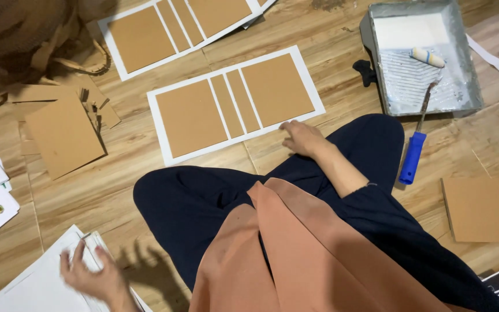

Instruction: The person sits on the floor and assembles paper crafts by pressing down on white frames with brown inserts. They wipe a black sheet with a cloth and handle various pieces of cardboard and paper, arranging them on the floor.

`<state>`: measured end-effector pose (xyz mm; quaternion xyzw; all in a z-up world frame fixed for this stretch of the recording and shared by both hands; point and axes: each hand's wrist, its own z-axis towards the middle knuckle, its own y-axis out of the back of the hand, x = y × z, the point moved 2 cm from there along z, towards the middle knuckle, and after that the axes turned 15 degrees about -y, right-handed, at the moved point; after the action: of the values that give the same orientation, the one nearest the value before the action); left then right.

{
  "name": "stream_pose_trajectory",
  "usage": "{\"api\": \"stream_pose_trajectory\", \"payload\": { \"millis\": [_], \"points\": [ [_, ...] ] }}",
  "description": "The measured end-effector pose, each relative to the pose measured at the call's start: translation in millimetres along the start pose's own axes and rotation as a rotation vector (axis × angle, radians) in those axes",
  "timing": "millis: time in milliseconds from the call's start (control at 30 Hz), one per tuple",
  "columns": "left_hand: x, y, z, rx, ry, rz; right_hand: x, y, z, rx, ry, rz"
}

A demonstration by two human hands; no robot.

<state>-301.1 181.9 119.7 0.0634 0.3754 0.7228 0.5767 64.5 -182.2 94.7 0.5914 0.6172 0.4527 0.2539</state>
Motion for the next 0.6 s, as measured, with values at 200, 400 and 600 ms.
{"api": "stream_pose_trajectory", "payload": {
  "millis": [200, 400, 600],
  "points": [
    [24.2, 49.0, -63.7, 0.013, 0.229, 0.268, 35.1, 2.3, -55.4, 0.161, 0.035, -0.184],
    [55.1, 41.3, -120.1, -0.077, 0.377, 0.16, 43.2, 2.3, -76.1, 0.079, 0.088, -0.229],
    [28.6, 44.4, -100.6, -0.012, 0.313, 0.31, 44.9, 11.3, -85.3, -0.014, 0.136, -0.042]
  ]
}}
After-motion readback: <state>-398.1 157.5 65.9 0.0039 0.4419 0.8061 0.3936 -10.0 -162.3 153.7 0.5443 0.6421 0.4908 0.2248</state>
